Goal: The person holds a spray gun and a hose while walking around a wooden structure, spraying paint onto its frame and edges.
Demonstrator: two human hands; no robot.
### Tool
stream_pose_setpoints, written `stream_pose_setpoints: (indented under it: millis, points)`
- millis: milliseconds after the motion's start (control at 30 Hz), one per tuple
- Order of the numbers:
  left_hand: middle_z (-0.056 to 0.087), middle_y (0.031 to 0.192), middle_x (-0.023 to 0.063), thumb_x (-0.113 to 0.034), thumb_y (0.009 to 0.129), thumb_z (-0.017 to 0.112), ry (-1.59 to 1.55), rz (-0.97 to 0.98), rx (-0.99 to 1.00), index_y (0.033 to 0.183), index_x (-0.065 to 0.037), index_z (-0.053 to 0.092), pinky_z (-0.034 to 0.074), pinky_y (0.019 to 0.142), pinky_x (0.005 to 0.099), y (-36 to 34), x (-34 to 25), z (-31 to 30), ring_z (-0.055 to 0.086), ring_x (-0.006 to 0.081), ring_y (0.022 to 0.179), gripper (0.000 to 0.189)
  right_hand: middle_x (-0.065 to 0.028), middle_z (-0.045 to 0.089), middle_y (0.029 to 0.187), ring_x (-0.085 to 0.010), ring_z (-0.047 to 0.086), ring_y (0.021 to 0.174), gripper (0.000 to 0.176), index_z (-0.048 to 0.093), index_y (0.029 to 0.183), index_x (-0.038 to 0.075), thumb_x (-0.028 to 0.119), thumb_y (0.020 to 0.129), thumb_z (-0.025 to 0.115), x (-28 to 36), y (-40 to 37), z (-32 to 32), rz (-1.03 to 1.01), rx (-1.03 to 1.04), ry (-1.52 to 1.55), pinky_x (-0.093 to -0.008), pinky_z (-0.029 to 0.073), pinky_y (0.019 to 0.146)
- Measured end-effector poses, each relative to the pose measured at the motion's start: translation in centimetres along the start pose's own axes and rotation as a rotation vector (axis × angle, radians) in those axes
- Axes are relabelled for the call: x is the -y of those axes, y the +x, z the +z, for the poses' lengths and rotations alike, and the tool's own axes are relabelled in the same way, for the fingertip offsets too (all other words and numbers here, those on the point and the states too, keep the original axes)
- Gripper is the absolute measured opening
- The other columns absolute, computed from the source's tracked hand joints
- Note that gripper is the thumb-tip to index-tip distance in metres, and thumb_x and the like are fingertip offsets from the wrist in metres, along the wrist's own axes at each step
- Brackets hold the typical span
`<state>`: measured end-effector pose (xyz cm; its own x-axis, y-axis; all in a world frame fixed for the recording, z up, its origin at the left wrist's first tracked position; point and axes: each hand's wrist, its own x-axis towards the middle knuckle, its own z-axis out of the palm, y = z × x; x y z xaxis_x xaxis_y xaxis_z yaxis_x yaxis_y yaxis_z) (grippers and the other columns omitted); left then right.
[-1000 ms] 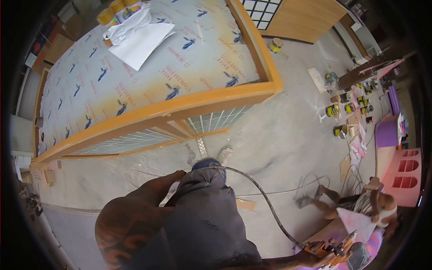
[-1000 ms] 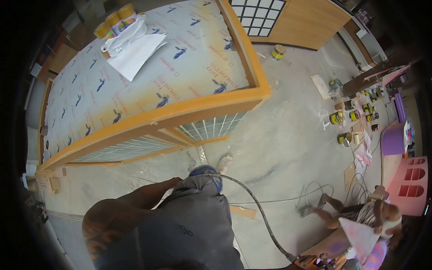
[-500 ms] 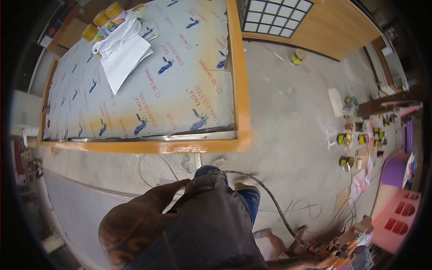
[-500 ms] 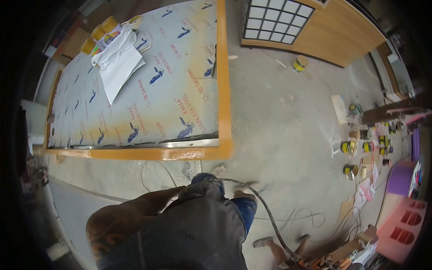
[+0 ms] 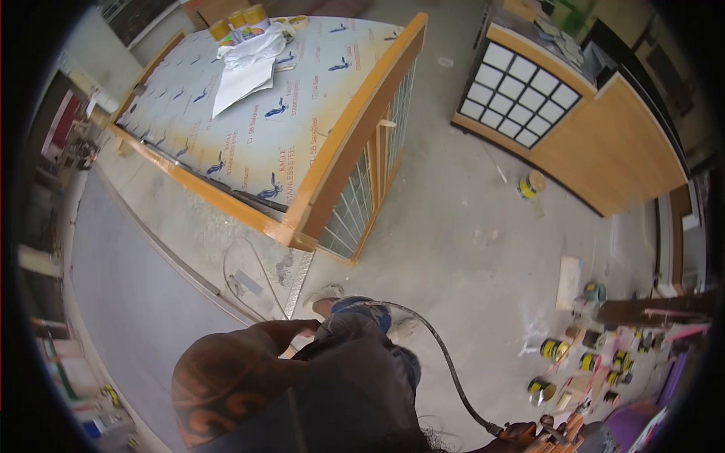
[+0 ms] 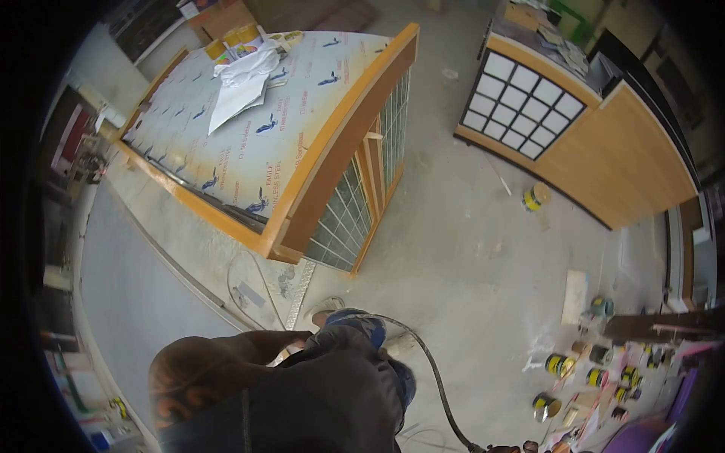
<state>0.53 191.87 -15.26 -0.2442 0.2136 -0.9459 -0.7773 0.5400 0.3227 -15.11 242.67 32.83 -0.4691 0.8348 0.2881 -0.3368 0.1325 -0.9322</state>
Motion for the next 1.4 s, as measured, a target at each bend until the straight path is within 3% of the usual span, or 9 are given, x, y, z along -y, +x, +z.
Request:
stream_pose_setpoints:
  millis: [300,467,767,1000,1300,1400]
  points:
    - [0.072,0.125,0.0138,-0.045,0.082,0.075,-0.225,0.006,-0.109,0.129,-0.007,0.069,0.055,0.092,0.0451,0.3,-11.0,10.8,0.067,0.0293,0.115,0.060,-0.0142,0.070,0.112,-0.0323,0.064,0.104,0.042,0.050,0.129,0.012,0.024,0.094,0.071,-12.7,20.3,-8.2,0.339,0.248,0.470,-0.0607,0.040,0.105]
    - [0.072,0.124,0.0137,-0.044,0.082,0.075,-0.370,0.002,-0.163,0.128,-0.006,0.069,0.055,0.092,0.0449,2.3,-16.7,14.0,0.068,0.0293,0.114,0.060,-0.0148,0.068,0.111,-0.0288,0.060,0.094,0.041,0.049,0.129,0.009,0.024,0.095,0.067,-15.6,24.9,3.4,0.262,0.366,0.274,-0.0547,0.039,0.093]
    - [0.073,0.122,0.0137,-0.043,0.082,0.076,-0.713,-0.029,-0.253,0.127,-0.006,0.069,0.055,0.091,0.0446,5.9,-27.6,21.5,0.069,0.0294,0.112,0.059,-0.0160,0.066,0.109,-0.0226,0.053,0.075,0.040,0.048,0.129,0.003,0.024,0.098,0.062,-18.8,34.0,19.7,0.252,0.615,0.197,-0.0438,0.037,0.073]
    - [0.073,0.121,0.0137,-0.043,0.082,0.076,-0.981,-0.024,-0.373,0.126,-0.005,0.070,0.055,0.091,0.0444,7.8,-37.0,28.7,0.069,0.0294,0.110,0.058,-0.0168,0.064,0.107,-0.0178,0.048,0.061,0.040,0.046,0.129,-0.001,0.024,0.100,0.058,-20.9,38.0,27.4,0.304,0.854,0.210,-0.0353,0.036,0.058]
    - [0.074,0.119,0.0136,-0.042,0.082,0.076,-1.361,-0.056,-0.522,0.124,-0.005,0.070,0.055,0.091,0.0441,11.6,-48.4,44.2,0.070,0.0295,0.108,0.057,-0.0180,0.061,0.105,-0.0116,0.042,0.042,0.041,0.045,0.130,-0.006,0.024,0.103,0.052,-24.3,40.7,34.0,0.369,1.292,0.341,-0.0245,0.034,0.038]
    - [0.074,0.119,0.0136,-0.042,0.082,0.076,-1.507,-0.075,-0.574,0.124,-0.005,0.070,0.055,0.090,0.0440,12.9,-53.2,49.7,0.070,0.0295,0.108,0.056,-0.0170,0.061,0.102,-0.0106,0.044,0.041,0.037,0.046,0.129,-0.005,0.021,0.102,0.052,-20.7,38.6,34.3,0.400,1.349,0.419,-0.0242,0.037,0.034]
